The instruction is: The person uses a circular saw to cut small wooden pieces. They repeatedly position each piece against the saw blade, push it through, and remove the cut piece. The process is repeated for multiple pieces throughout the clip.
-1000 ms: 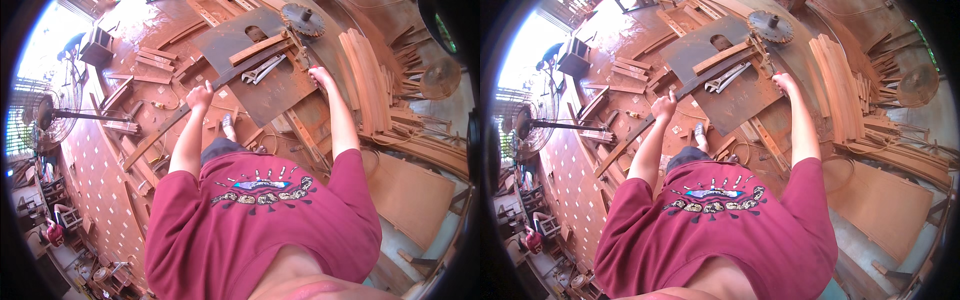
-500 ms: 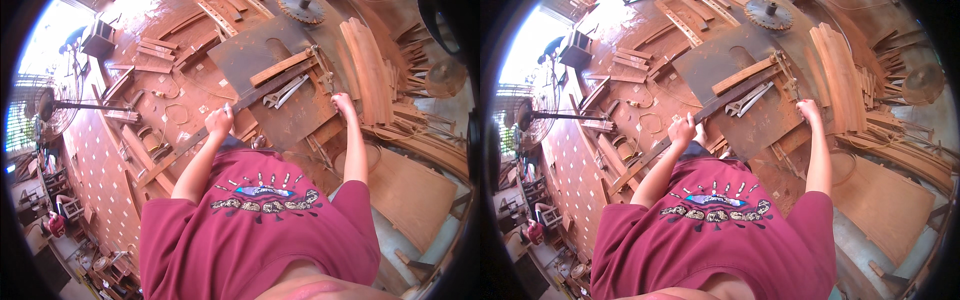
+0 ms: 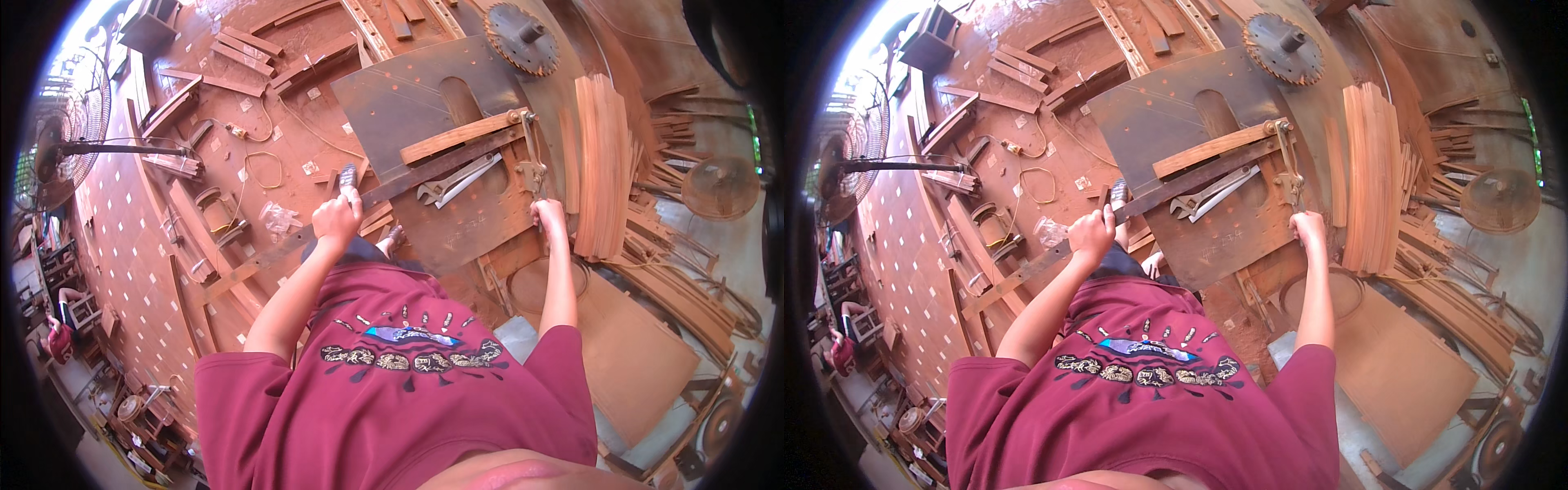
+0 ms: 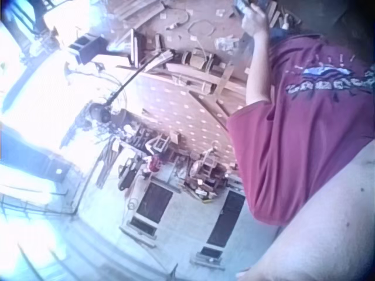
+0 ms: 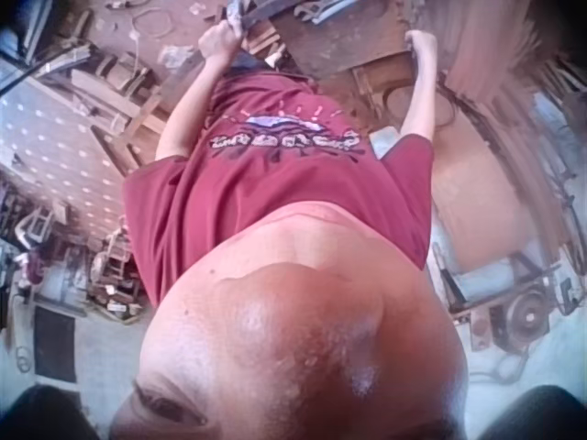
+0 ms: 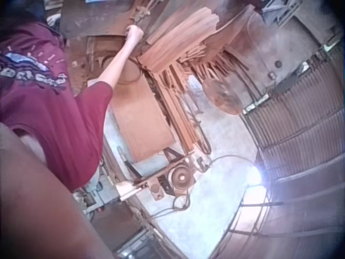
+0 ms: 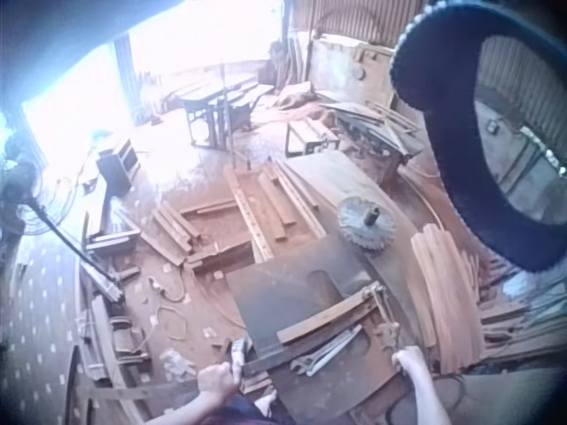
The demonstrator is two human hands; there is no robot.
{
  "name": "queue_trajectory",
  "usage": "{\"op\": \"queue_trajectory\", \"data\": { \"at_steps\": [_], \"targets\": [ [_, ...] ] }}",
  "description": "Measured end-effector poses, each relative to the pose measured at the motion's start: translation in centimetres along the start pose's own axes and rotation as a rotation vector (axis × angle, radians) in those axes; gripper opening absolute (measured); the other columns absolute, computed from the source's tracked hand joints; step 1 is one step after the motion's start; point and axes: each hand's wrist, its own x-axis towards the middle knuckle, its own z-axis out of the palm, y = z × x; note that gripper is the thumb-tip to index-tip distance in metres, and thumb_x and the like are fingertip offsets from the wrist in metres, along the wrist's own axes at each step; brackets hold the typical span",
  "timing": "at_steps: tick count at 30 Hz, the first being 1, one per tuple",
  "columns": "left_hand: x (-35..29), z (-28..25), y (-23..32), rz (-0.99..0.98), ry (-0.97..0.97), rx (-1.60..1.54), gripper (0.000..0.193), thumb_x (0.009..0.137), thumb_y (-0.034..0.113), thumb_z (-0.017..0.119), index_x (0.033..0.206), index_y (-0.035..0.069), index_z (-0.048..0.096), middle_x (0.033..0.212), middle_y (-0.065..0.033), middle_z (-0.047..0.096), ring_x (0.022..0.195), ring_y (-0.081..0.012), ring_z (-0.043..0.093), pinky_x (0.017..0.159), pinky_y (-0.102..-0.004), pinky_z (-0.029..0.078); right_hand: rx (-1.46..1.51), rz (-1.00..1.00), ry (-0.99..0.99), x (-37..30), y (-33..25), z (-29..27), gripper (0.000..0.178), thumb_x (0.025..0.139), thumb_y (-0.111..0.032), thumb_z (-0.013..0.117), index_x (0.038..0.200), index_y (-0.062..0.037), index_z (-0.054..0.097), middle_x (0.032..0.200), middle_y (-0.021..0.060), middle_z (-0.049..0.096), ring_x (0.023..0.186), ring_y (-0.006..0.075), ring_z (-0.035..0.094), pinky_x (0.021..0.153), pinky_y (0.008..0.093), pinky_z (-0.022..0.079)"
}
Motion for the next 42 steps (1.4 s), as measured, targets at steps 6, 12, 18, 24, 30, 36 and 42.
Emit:
{"op": "queue_trajectory", "data": {
  "at_steps": [6,12,18,24,30,36,42],
  "targets": [
    [6.9,-0.7,-2.5,-0.007,0.056,0.01,0.045,0.095,0.04,0.053,0.065,0.009,0.065,0.061,-0.0151,0.066,0.06,-0.0331,0.068,0.058,-0.0462,0.053,0.044,-0.054,0.058,2.8,-5.9,3.0,0.003,0.073,-0.003,0.059,0.071,-0.0019,0.059,0.062,0.004,0.057,0.049,0.0132,0.053,0.045,0.0271,0.041],
    [15.9,-1.3,-6.3,-0.001,0.137,0.009,0.05,0.097,0.041,0.051,0.061,0.009,0.065,0.059,-0.0161,0.065,0.058,-0.0334,0.067,0.056,-0.0454,0.052,0.096,-0.095,0.05,6.2,-14.3,6.9,0.007,0.073,-0.005,0.062,0.07,0.0005,0.06,0.061,0.0053,0.06,0.048,0.0131,0.055,0.045,0.0286,0.043],
    [24.9,-3.1,-9.1,-0.045,0.111,0.021,0.055,0.098,0.043,0.047,0.065,0.005,0.07,0.064,-0.0196,0.066,0.06,-0.0363,0.067,0.058,-0.0474,0.053,0.067,-0.134,0.009,9.9,-22.6,10.1,0.011,0.074,-0.01,0.065,0.071,0.0005,0.064,0.06,0.0051,0.061,0.048,0.013,0.056,0.045,0.0301,0.045],
    [32.3,-4.7,-11.4,-0.081,0.037,0.038,0.06,0.098,0.047,0.043,0.071,0.004,0.075,0.069,-0.0203,0.07,0.068,-0.0366,0.071,0.065,-0.0469,0.056,0.052,-0.154,-0.038,12.7,-29.4,13.2,0.011,0.077,-0.011,0.063,0.07,-0.0033,0.06,0.06,0.0031,0.057,0.046,0.0133,0.053,0.045,0.0301,0.045],
    [35.2,-5.0,-12.6,-0.081,0.031,0.045,0.062,0.1,0.048,0.04,0.076,0.004,0.075,0.077,-0.0221,0.071,0.077,-0.0403,0.07,0.075,-0.0499,0.055,0.024,-0.102,-0.003,13.8,-32.4,14.3,0.012,0.076,-0.013,0.064,0.07,-0.0028,0.061,0.059,0.0044,0.057,0.046,0.0138,0.053,0.044,0.0315,0.045],
    [34.7,-4.9,-12.5,-0.11,0.063,0.075,0.06,0.099,0.046,0.04,0.074,0.004,0.076,0.075,-0.0211,0.071,0.074,-0.0377,0.072,0.072,-0.0478,0.056,-0.081,-0.106,0.028,13.5,-33.3,14.7,0.021,0.072,-0.022,0.066,0.07,-0.0012,0.066,0.064,0.0066,0.066,0.051,0.0162,0.062,0.05,0.0312,0.053],
    [35.2,-5.4,-11.4,-0.06,0.139,0.07,0.06,0.099,0.046,0.041,0.076,0.004,0.076,0.077,-0.0208,0.072,0.075,-0.0378,0.072,0.073,-0.0472,0.057,-0.123,-0.172,0.009,15.9,-31.7,14.1,0.029,0.074,-0.029,0.066,0.068,-0.0007,0.063,0.06,0.0076,0.063,0.047,0.0181,0.06,0.048,0.0338,0.05]
  ]
}}
